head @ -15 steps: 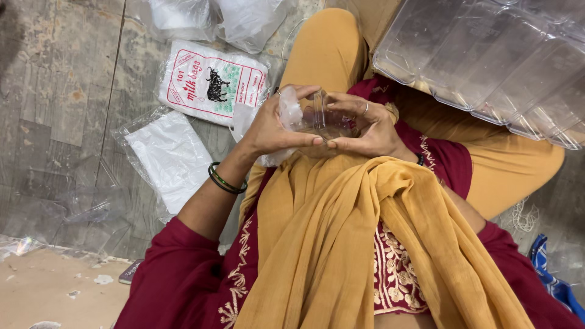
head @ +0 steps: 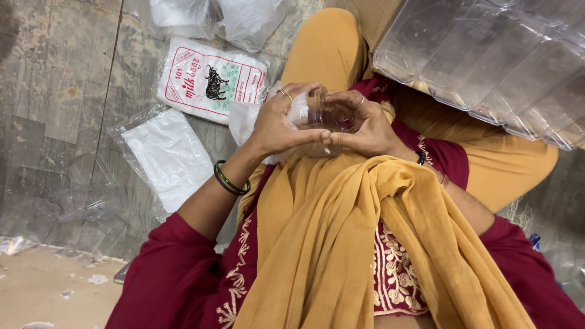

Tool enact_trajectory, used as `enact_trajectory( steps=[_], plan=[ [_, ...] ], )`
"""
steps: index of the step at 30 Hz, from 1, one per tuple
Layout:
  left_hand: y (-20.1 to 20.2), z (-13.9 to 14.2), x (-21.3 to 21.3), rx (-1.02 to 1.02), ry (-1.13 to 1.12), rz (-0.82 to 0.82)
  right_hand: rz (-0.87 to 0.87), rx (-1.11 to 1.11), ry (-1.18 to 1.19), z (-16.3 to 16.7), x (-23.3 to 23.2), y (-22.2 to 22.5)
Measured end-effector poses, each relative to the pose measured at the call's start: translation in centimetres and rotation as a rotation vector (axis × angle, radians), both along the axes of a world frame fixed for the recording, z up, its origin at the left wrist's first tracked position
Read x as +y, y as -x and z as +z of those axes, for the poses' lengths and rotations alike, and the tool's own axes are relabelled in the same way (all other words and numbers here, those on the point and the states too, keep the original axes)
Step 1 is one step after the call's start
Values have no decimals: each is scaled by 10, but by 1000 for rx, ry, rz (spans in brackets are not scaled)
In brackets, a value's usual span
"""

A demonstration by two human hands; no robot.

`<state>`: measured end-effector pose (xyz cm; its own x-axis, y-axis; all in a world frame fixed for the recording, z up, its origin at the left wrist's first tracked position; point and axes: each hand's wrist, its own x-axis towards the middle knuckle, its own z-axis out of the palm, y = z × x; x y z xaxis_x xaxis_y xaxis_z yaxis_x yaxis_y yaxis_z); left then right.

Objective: The person sits on the floor and packs clear plastic containers. They place each container into a plastic bag, wrap the bag around it, and put the bagged container into a compartment of a cardboard box, repeating this for container after container.

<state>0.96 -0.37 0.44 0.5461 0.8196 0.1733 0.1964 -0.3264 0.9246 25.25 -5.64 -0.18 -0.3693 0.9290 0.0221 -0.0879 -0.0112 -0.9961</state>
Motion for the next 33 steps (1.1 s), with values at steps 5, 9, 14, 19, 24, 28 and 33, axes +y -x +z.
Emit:
enact_trajectory(
  steps=[5, 9, 14, 19, 24, 28, 33],
  plan=[
    [3, -4, 0, -23, 32, -29, 18, 19, 65, 5, 2, -2],
    [3, -4, 2, 8, 58, -38, 7, 2, 50, 6, -2, 1],
    [1, -5, 1, 13, -5, -37, 29, 16, 84, 8, 3, -1],
    [1, -5, -4, -38, 56, -5, 12, 67, 112, 11, -1, 4],
    [8, 5, -2, 157, -133, 64, -38, -205, -78, 16, 8, 7],
    [5, 9, -24, 399, -190, 213, -187, -150, 222, 17, 27, 8],
    [-25, -2, -41, 490, -235, 291, -175, -107, 303, 12, 33, 13]
  ],
)
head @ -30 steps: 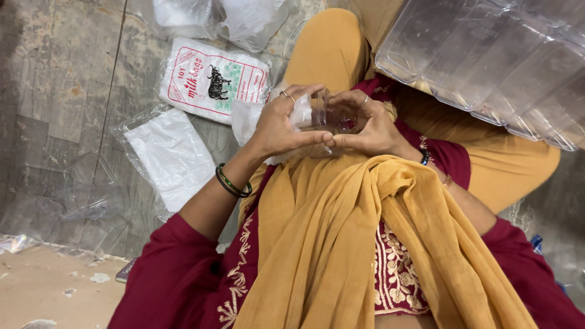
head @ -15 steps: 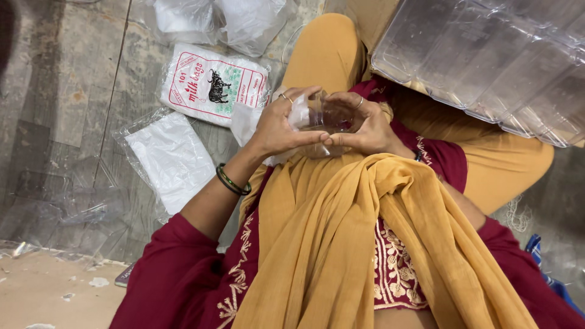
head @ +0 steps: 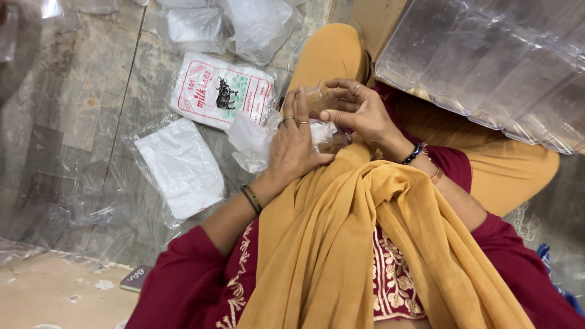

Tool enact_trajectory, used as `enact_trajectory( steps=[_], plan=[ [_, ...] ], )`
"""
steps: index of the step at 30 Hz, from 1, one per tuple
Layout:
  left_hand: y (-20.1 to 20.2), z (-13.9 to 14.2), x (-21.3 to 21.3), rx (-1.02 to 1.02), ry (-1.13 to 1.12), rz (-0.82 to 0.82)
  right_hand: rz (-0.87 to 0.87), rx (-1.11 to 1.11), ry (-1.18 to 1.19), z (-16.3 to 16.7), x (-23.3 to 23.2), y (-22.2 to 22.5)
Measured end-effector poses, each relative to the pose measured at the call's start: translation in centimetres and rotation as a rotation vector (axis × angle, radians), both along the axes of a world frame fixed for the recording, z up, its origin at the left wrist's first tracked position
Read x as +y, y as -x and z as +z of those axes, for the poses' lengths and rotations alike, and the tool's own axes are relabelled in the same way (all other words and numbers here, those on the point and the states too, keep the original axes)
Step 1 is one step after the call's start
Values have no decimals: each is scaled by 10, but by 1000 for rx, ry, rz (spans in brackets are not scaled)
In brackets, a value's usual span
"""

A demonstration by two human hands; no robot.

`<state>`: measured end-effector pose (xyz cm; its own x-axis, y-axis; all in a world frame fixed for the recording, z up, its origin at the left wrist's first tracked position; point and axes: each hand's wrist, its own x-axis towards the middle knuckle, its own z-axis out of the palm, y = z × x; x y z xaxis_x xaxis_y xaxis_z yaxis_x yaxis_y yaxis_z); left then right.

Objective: The person sits on the floor and packs clear plastic containers. They place each container into a plastic bag, wrap the bag around it, and put the bagged container into a compartment of a cardboard box, repeating this for container after container.

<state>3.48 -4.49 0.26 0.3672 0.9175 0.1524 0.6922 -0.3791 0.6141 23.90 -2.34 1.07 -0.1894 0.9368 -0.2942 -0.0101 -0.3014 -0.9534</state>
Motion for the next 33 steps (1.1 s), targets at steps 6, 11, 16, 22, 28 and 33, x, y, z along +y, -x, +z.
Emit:
enact_trajectory(
  steps=[6, 11, 16, 22, 28, 33],
  plan=[
    [-5, -16, 7, -53, 103, -24, -33, 104, 42, -5, 5, 0],
    [5, -29, 9, -139, 12, -70, -79, 129, 113, -6, 6, 3],
    [5, -37, 11, -206, -60, -97, -84, 97, 99, -7, 5, 3],
    [4, -34, 12, -164, 7, -79, -81, 2, 90, -11, 5, 7],
    [2, -29, 25, -135, 196, 16, 21, -136, 42, -3, 14, 8],
    [7, -33, 43, -276, 36, 61, 216, -78, -22, 18, 12, -9]
  ],
)
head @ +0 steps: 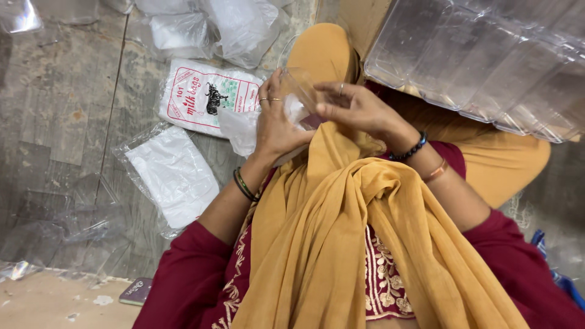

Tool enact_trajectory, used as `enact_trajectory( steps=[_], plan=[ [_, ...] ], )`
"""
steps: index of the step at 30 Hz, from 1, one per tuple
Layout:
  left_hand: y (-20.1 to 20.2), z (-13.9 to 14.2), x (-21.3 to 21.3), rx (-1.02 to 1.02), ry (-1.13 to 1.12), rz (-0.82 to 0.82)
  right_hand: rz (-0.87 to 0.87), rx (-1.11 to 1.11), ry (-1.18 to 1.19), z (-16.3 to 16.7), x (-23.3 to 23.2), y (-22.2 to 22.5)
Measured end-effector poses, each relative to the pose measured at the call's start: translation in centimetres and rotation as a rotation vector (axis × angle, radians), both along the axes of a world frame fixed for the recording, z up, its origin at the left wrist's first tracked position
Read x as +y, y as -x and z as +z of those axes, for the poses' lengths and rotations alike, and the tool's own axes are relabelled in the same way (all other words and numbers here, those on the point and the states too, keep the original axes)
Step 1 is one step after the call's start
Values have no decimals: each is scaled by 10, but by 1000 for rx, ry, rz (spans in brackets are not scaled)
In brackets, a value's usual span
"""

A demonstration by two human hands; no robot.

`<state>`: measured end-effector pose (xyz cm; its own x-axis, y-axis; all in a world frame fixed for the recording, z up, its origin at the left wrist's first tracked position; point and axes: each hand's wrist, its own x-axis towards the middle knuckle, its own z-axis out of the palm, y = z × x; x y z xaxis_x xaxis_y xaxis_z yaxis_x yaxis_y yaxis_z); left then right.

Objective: The person sits on the floor and packs clear plastic containers. They place each container into a plastic bag, wrap the bag around it, and put the bagged container into a compartment of a cardboard box, repeating this for container after container.

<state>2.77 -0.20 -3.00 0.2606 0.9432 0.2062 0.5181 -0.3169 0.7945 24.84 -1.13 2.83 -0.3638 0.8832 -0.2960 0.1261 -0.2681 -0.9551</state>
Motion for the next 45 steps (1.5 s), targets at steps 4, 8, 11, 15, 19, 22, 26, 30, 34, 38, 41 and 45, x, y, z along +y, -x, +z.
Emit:
enact_trajectory(
  steps=[4, 8, 11, 15, 19, 22, 26, 30, 34, 38, 41, 45],
  plan=[
    [-1, 2, -4, -20, 40, -40, -86, -88, 83, 6, -14, 2],
    [5, 8, 11, 12, 120, -108, -161, -151, 132, 12, -3, -2],
    [19, 4, 51, 34, -79, -157, -181, -59, 125, 14, 33, -8],
    [37, -18, 89, -59, -62, -48, -317, 38, 59, 7, 62, -4],
    [50, -27, 113, -50, -83, -81, -296, 89, -61, 4, 77, 6],
    [55, -15, 121, -9, -130, -71, -290, 117, -57, 9, 82, 13],
    [48, 7, 99, -6, -311, -97, -279, -2, -223, 16, 64, 26],
    [35, 28, 72, 20, -340, -75, -238, -22, -401, 23, 34, 31],
    [21, 44, 61, 29, -318, -73, -288, -149, -350, 32, 18, 29],
    [14, 50, 55, 32, -284, -85, -316, -144, -290, 34, 15, 25],
    [12, 49, 50, 37, -294, -91, -317, -137, -269, 27, 14, 23],
    [13, 45, 42, 61, -273, -72, -312, 0, -281, 12, 11, 21]
  ],
)
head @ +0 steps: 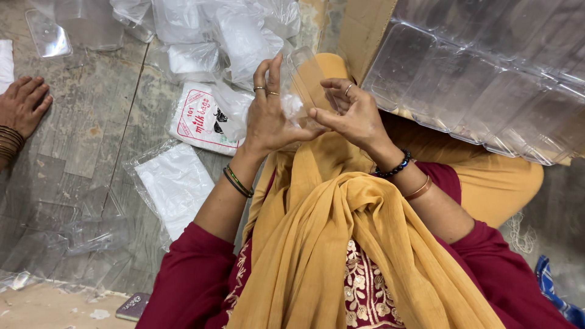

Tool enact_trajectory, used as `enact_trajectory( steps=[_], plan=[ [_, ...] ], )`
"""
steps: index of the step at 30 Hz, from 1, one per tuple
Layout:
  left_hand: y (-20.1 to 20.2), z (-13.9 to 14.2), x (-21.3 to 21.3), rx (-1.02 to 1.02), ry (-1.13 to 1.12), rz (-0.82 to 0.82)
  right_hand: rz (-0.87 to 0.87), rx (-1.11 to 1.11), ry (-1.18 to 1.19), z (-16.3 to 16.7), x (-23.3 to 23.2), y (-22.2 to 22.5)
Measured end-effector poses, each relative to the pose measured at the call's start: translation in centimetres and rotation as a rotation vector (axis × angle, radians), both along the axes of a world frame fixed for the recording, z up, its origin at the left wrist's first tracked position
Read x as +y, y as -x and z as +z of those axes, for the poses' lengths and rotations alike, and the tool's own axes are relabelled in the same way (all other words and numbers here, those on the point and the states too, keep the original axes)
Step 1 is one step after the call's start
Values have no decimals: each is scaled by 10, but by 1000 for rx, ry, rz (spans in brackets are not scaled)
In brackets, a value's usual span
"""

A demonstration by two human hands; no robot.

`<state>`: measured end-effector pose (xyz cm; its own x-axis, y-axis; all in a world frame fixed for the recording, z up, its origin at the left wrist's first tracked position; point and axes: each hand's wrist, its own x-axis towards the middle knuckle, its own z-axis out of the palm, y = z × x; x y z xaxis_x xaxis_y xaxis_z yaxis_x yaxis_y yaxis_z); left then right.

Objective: The person sits on the floor and packs clear plastic containers. They place each container into a plastic bag, wrap the bag around it, and put the bagged container into a compartment of a cardboard box, repeating this for container after container.

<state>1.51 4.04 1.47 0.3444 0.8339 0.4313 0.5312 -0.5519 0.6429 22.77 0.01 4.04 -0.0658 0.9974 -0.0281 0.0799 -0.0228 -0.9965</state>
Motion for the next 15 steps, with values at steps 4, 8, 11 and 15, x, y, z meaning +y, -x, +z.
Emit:
enact_trajectory(
  steps=[4, 8, 11, 15],
  plan=[
    [-1, -10, -11, 11, 68, -21, 32, -110, 104, -17, -6, -6],
    [-5, -26, -23, 44, 176, -14, 49, -87, 179, -39, -16, -9],
    [-10, -37, -27, 88, 255, 20, 41, -42, 161, -55, -20, -4],
    [-14, -40, -15, 124, 302, 61, 46, -29, 215, -54, -12, 0]
  ],
)
